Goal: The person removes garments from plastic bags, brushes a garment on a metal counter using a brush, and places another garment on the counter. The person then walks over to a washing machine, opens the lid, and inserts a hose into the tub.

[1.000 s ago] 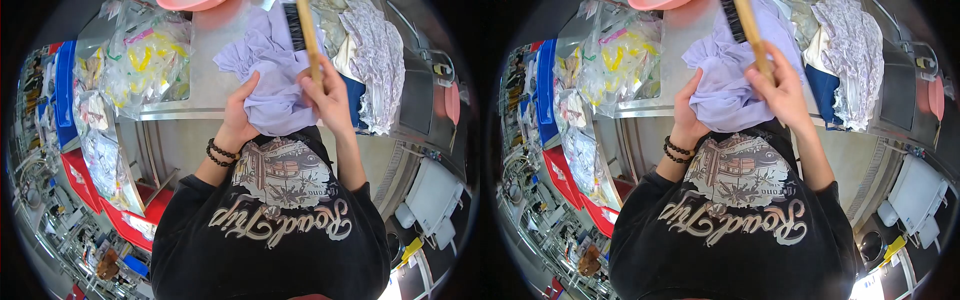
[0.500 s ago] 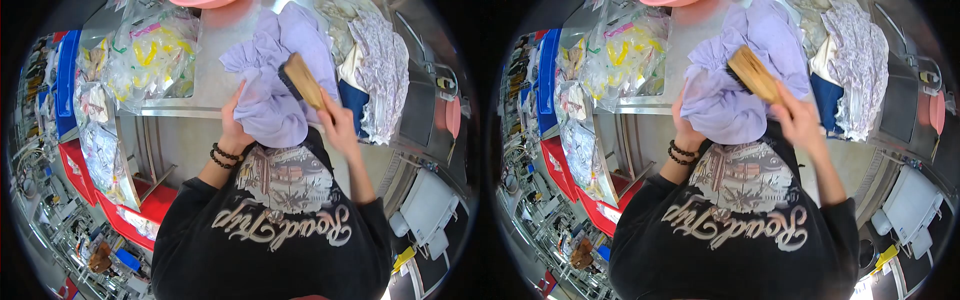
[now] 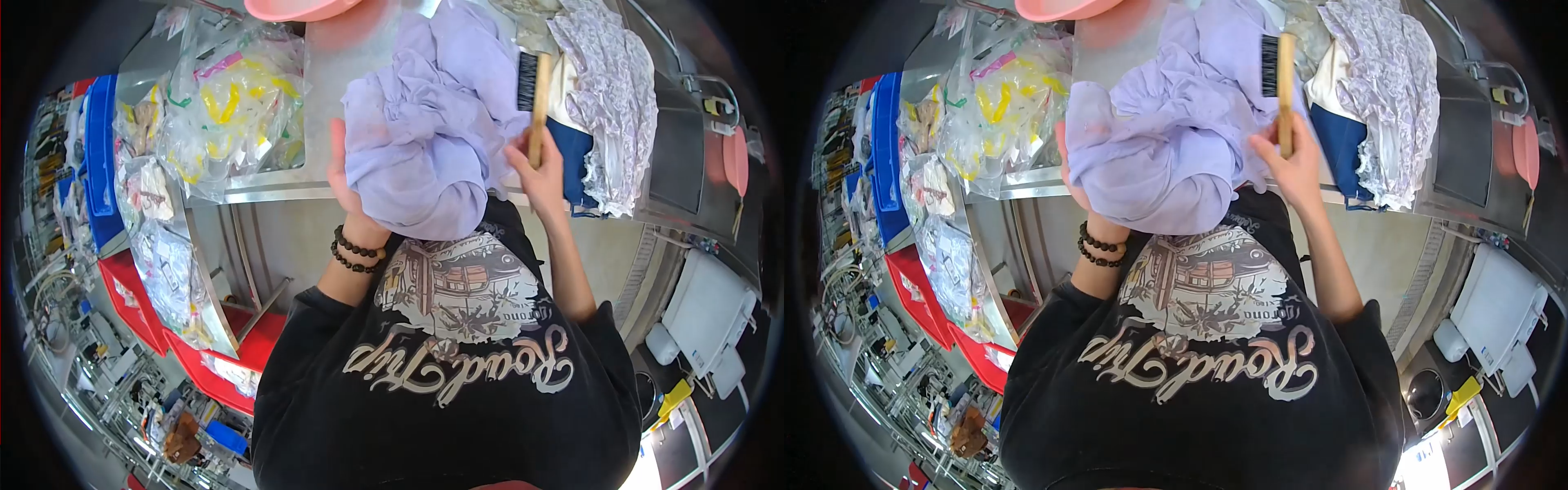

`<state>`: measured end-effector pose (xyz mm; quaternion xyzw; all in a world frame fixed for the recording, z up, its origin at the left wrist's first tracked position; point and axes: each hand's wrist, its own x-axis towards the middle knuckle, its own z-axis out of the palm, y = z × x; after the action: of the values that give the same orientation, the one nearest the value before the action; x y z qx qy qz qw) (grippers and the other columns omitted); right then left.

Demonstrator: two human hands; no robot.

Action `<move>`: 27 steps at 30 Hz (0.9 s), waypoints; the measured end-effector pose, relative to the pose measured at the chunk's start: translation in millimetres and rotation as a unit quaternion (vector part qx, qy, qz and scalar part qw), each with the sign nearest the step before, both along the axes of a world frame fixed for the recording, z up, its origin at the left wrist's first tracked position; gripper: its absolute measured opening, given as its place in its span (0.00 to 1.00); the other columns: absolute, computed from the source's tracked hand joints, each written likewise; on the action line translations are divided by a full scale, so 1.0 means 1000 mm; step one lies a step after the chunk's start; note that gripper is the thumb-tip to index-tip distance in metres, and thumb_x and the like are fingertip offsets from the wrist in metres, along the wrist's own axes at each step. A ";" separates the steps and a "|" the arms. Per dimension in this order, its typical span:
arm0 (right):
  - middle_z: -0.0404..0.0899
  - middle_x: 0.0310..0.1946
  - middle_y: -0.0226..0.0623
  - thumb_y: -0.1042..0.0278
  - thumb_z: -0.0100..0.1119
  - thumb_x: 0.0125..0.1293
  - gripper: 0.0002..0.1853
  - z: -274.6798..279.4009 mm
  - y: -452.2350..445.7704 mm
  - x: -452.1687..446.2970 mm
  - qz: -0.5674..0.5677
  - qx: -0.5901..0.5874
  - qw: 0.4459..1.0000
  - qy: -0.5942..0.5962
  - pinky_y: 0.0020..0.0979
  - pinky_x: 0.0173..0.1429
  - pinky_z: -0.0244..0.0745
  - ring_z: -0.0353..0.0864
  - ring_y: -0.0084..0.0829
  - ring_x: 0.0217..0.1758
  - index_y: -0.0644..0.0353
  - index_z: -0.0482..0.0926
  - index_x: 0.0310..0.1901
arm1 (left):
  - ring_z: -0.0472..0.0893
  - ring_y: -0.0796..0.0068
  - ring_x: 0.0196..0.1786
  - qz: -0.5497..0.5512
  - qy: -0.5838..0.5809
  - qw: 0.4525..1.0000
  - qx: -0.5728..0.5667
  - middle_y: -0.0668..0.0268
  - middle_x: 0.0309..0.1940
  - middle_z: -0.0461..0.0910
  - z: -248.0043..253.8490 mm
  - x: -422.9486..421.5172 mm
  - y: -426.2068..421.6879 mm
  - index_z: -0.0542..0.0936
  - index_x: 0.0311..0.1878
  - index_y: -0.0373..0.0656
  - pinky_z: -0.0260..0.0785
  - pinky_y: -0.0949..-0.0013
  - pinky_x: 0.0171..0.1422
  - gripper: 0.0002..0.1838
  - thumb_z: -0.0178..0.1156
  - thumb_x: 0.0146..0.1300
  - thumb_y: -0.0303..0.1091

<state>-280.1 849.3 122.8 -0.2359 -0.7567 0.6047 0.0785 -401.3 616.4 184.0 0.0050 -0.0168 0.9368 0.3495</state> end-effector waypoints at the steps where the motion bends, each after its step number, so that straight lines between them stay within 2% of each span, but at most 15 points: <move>1: 0.84 0.33 0.32 0.65 0.72 0.57 0.24 -0.001 -0.007 -0.002 -0.009 0.026 0.999 0.027 0.29 0.41 0.74 0.78 0.28 0.32 0.61 0.77 0.55 | 0.77 0.60 0.59 -0.021 -0.003 0.997 0.068 0.54 0.62 0.76 0.011 0.000 0.006 0.67 0.71 0.37 0.64 0.60 0.69 0.34 0.48 0.73 0.55; 4: 0.81 0.36 0.33 0.66 0.77 0.52 0.24 0.001 -0.037 -0.014 0.035 0.002 0.999 0.022 0.29 0.49 0.73 0.79 0.27 0.38 0.62 0.76 0.47 | 0.75 0.57 0.62 -0.003 0.010 0.999 0.032 0.53 0.67 0.72 0.012 -0.005 0.010 0.63 0.73 0.37 0.63 0.59 0.70 0.36 0.49 0.72 0.55; 6: 0.78 0.33 0.33 0.68 0.72 0.57 0.18 -0.017 -0.037 -0.014 0.114 -0.093 0.985 -0.091 0.25 0.37 0.74 0.76 0.25 0.32 0.60 0.74 0.45 | 0.77 0.60 0.60 0.026 0.047 0.997 -0.051 0.53 0.63 0.74 0.013 -0.018 0.006 0.66 0.70 0.36 0.66 0.60 0.67 0.33 0.50 0.72 0.51; 7: 0.78 0.33 0.33 0.68 0.72 0.57 0.18 -0.013 -0.033 -0.013 0.115 -0.090 0.985 -0.094 0.25 0.37 0.74 0.76 0.25 0.32 0.60 0.74 0.45 | 0.77 0.63 0.58 0.023 0.108 0.991 -0.078 0.53 0.61 0.76 0.001 -0.034 -0.007 0.68 0.68 0.36 0.67 0.62 0.65 0.29 0.51 0.71 0.46; 9: 0.76 0.30 0.32 0.70 0.68 0.60 0.15 0.009 -0.022 -0.010 0.051 -0.276 0.957 -0.070 0.22 0.28 0.68 0.73 0.21 0.28 0.59 0.73 0.45 | 0.79 0.65 0.56 0.058 0.168 0.970 -0.166 0.53 0.58 0.79 -0.016 -0.077 -0.031 0.70 0.66 0.32 0.69 0.64 0.62 0.23 0.49 0.70 0.32; 11: 0.74 0.28 0.31 0.72 0.64 0.64 0.12 0.029 -0.012 -0.009 -0.015 -0.453 0.891 -0.045 0.19 0.19 0.62 0.69 0.18 0.24 0.57 0.71 0.46 | 0.81 0.66 0.52 0.073 0.256 0.904 -0.336 0.53 0.54 0.81 -0.019 -0.103 -0.042 0.71 0.65 0.32 0.71 0.67 0.59 0.23 0.53 0.69 0.29; 12: 0.74 0.28 0.31 0.72 0.64 0.64 0.12 0.035 -0.007 -0.010 -0.011 -0.451 0.891 -0.049 0.19 0.19 0.62 0.69 0.18 0.24 0.57 0.71 0.46 | 0.81 0.66 0.52 0.077 0.252 0.904 -0.336 0.53 0.54 0.81 -0.021 -0.100 -0.045 0.71 0.65 0.32 0.71 0.67 0.59 0.23 0.53 0.69 0.29; 14: 0.73 0.29 0.30 0.74 0.60 0.66 0.11 0.043 0.003 -0.009 -0.020 -0.488 0.873 -0.003 0.17 0.15 0.55 0.66 0.16 0.22 0.56 0.71 0.47 | 0.81 0.68 0.48 0.032 0.280 0.785 -0.552 0.54 0.52 0.82 -0.025 -0.092 -0.050 0.72 0.65 0.33 0.72 0.68 0.54 0.24 0.57 0.67 0.29; 16: 0.72 0.30 0.30 0.76 0.56 0.68 0.10 0.051 0.009 -0.011 -0.032 -0.522 0.851 0.045 0.16 0.12 0.48 0.63 0.14 0.20 0.56 0.70 0.48 | 0.81 0.70 0.44 -0.020 0.290 0.617 -0.731 0.55 0.49 0.82 -0.031 -0.084 -0.054 0.72 0.64 0.35 0.74 0.68 0.49 0.25 0.62 0.64 0.29; 18: 0.73 0.31 0.30 0.76 0.57 0.68 0.10 0.059 0.007 -0.012 -0.025 -0.513 0.857 0.043 0.16 0.12 0.49 0.63 0.14 0.20 0.56 0.70 0.48 | 0.81 0.71 0.43 0.058 0.403 0.550 -0.729 0.60 0.50 0.84 -0.042 -0.063 -0.036 0.75 0.64 0.41 0.74 0.71 0.46 0.26 0.66 0.62 0.32; 21: 0.73 0.36 0.30 0.78 0.58 0.67 0.11 0.071 -0.002 -0.016 0.002 -0.493 0.869 0.042 0.15 0.14 0.52 0.64 0.15 0.20 0.56 0.69 0.47 | 0.81 0.72 0.36 0.153 0.543 0.541 -0.624 0.67 0.39 0.87 -0.017 -0.037 0.005 0.83 0.50 0.40 0.73 0.74 0.40 0.15 0.66 0.60 0.33; 23: 0.73 0.38 0.31 0.79 0.58 0.66 0.12 0.079 -0.008 -0.020 0.002 -0.487 0.872 0.055 0.15 0.14 0.52 0.64 0.15 0.21 0.56 0.69 0.47 | 0.80 0.73 0.28 -0.053 0.538 0.546 -0.641 0.65 0.33 0.86 0.019 -0.020 0.015 0.83 0.45 0.35 0.73 0.72 0.36 0.13 0.64 0.63 0.35; 24: 0.73 0.39 0.31 0.80 0.58 0.66 0.12 0.084 -0.011 -0.022 -0.002 -0.482 0.873 0.070 0.14 0.14 0.52 0.64 0.15 0.21 0.57 0.69 0.47 | 0.80 0.73 0.28 -0.051 0.536 0.547 -0.641 0.65 0.33 0.86 0.030 -0.016 0.020 0.83 0.45 0.35 0.73 0.72 0.36 0.13 0.64 0.63 0.35; 26: 0.74 0.41 0.31 0.82 0.59 0.65 0.14 0.092 -0.015 -0.023 -0.013 -0.472 0.875 0.103 0.14 0.15 0.53 0.65 0.15 0.22 0.57 0.69 0.48 | 0.78 0.72 0.22 -0.310 0.476 0.485 -0.665 0.64 0.27 0.85 0.044 -0.010 0.030 0.82 0.40 0.33 0.74 0.70 0.32 0.14 0.60 0.67 0.37; 27: 0.74 0.41 0.31 0.82 0.59 0.65 0.14 0.096 -0.018 -0.024 -0.013 -0.470 0.876 0.105 0.14 0.15 0.53 0.65 0.15 0.22 0.57 0.69 0.48 | 0.78 0.72 0.22 -0.309 0.478 0.485 -0.664 0.64 0.27 0.85 0.040 -0.008 0.033 0.82 0.40 0.33 0.74 0.70 0.32 0.14 0.60 0.67 0.37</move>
<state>-304.5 831.4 218.9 -0.1901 -0.3671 0.9094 0.0455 -409.2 649.6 223.8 0.2129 0.7792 0.3555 0.4702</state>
